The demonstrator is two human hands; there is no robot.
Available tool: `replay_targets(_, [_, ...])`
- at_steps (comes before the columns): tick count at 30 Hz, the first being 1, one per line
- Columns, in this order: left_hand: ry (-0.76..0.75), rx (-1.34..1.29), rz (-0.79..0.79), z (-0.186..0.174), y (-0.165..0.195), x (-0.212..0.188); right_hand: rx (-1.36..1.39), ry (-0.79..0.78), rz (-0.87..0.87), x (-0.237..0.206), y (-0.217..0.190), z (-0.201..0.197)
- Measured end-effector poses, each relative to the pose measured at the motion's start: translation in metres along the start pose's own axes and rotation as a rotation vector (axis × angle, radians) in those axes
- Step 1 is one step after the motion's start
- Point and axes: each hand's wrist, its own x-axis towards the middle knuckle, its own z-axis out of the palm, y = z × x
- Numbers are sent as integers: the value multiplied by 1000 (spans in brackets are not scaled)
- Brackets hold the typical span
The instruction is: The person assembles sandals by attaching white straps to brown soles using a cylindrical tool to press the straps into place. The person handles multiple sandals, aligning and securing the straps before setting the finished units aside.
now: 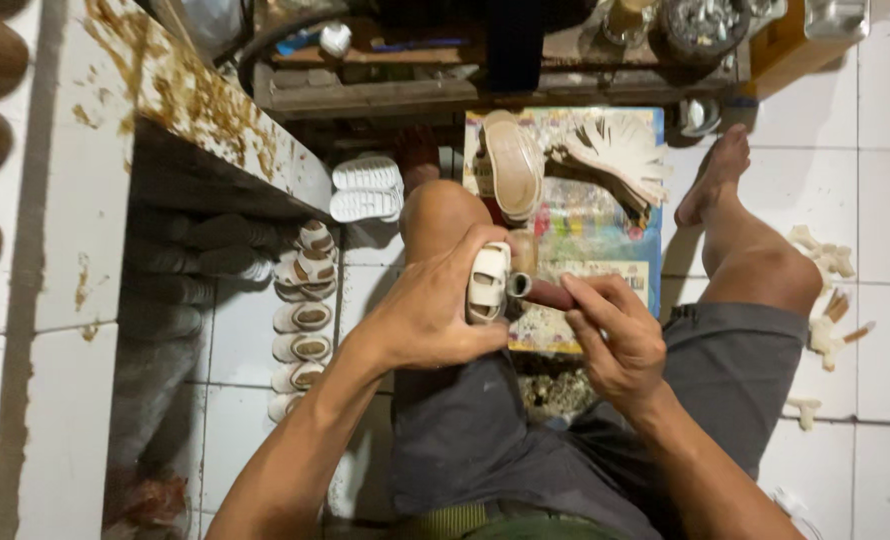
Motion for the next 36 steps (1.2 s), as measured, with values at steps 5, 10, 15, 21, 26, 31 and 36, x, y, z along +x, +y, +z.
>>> replay_targets(5, [-12,-94,40,1,-4,-1,0,-46,-95,-4,-2,16])
replay_targets(10, [44,-23,-1,3,-7,-2,-17,-70,-6,-4,3,4])
replay_targets(15, [5,-55,81,3,-6,-4,-26,-62,-101,-10,1,14])
replay_targets(21, [178,23,124,2,-4,-12,-38,-46,84,-10,4,3])
replay_targets(26, [182,110,235,5,-6,-10,29,-16,-37,-6,-4,15])
replay_targets(31, [192,123,232,11,-8,-15,36,-4,-46,0,-4,17])
replay_targets(36, [189,141,299,13,-8,-15,74,56,-26,-8,-7,8])
